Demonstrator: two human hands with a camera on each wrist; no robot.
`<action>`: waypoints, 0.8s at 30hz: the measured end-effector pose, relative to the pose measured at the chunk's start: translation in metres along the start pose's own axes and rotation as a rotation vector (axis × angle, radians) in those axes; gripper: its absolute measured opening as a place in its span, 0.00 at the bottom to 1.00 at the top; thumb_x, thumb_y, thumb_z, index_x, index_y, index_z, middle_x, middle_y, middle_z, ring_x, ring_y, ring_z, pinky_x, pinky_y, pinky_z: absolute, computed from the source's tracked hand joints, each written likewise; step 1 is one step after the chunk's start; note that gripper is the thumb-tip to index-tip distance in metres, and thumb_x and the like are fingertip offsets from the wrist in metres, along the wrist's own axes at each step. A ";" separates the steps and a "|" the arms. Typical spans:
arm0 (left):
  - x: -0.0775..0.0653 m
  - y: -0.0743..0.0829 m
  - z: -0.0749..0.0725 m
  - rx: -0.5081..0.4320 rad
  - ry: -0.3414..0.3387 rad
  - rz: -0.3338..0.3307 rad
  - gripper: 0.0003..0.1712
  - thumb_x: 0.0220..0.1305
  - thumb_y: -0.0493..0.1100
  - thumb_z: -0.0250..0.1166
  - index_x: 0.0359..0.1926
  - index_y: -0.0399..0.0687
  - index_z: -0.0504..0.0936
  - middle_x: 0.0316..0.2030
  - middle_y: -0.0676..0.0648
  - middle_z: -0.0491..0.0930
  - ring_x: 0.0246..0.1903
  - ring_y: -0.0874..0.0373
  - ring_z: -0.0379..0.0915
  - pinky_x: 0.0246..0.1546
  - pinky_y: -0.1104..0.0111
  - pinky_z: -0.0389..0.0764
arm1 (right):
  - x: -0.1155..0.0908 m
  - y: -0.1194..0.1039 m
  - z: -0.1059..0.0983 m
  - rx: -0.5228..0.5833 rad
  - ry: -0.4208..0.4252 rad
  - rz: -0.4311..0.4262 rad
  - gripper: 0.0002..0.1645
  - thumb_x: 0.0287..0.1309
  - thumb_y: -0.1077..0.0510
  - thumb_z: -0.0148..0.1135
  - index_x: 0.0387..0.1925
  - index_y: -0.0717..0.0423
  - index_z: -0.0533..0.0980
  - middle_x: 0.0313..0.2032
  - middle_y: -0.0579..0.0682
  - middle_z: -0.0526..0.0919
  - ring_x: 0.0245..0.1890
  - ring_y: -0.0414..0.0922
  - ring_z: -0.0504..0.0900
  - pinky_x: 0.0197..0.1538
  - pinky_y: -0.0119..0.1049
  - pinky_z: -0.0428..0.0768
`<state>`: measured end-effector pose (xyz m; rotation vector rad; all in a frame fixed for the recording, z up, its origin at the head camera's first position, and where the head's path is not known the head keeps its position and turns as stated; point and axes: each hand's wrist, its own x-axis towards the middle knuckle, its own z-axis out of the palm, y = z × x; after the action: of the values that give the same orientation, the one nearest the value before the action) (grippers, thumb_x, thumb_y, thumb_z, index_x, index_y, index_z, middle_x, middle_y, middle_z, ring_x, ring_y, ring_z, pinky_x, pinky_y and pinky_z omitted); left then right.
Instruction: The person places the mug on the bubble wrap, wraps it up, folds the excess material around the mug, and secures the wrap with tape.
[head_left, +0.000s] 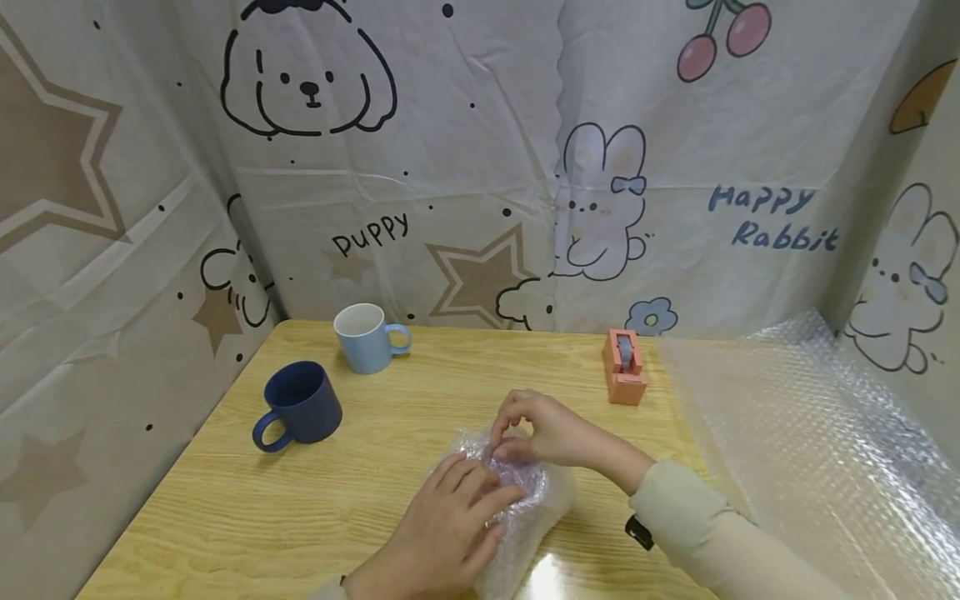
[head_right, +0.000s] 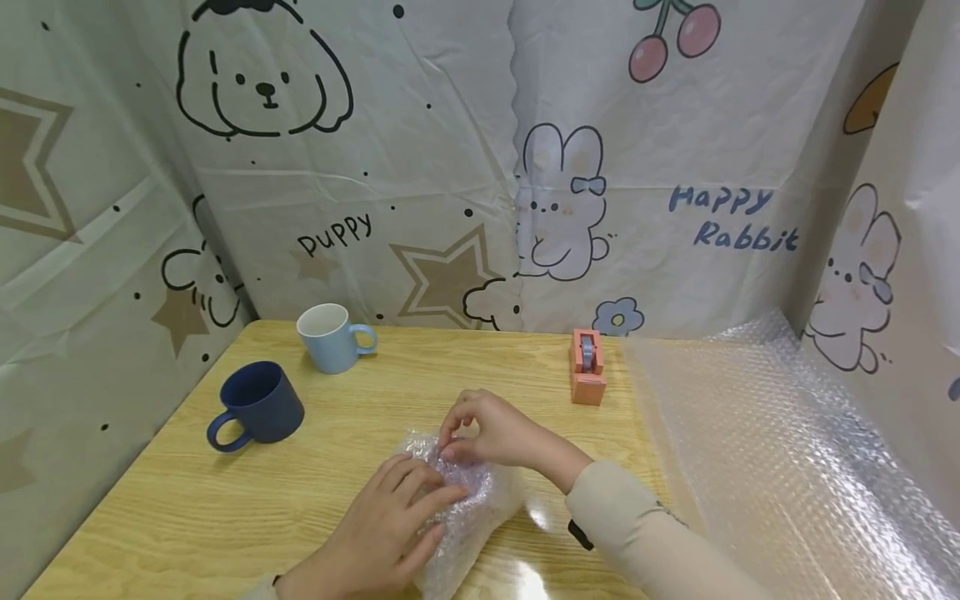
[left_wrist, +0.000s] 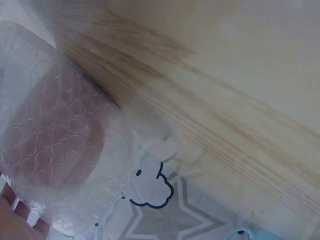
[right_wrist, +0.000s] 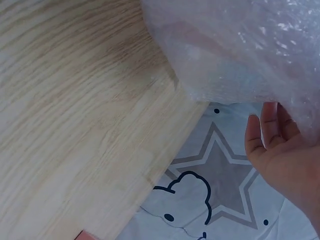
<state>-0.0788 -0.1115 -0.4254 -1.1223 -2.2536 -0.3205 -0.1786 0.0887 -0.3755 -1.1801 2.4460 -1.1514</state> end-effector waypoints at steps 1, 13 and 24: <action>0.000 0.000 0.000 -0.001 0.000 0.000 0.21 0.74 0.52 0.43 0.55 0.55 0.80 0.43 0.53 0.73 0.49 0.54 0.69 0.58 0.59 0.67 | 0.001 0.000 0.000 -0.009 0.002 0.006 0.06 0.52 0.60 0.75 0.31 0.48 0.83 0.36 0.39 0.78 0.42 0.40 0.76 0.50 0.46 0.77; 0.002 0.000 0.001 -0.014 0.010 -0.003 0.20 0.73 0.51 0.45 0.56 0.56 0.80 0.43 0.53 0.73 0.48 0.54 0.69 0.59 0.58 0.66 | 0.005 -0.002 -0.005 0.018 -0.009 0.095 0.19 0.49 0.58 0.78 0.40 0.56 0.77 0.35 0.42 0.78 0.38 0.39 0.76 0.48 0.37 0.77; 0.001 -0.002 0.000 -0.033 -0.011 0.000 0.19 0.71 0.50 0.50 0.56 0.56 0.80 0.43 0.53 0.73 0.47 0.56 0.69 0.60 0.58 0.68 | 0.018 -0.001 -0.006 -0.036 -0.077 0.192 0.32 0.44 0.57 0.80 0.50 0.61 0.74 0.44 0.57 0.77 0.46 0.53 0.73 0.48 0.42 0.75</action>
<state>-0.0806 -0.1119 -0.4251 -1.1442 -2.2657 -0.3532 -0.1932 0.0783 -0.3677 -0.9545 2.4680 -0.9928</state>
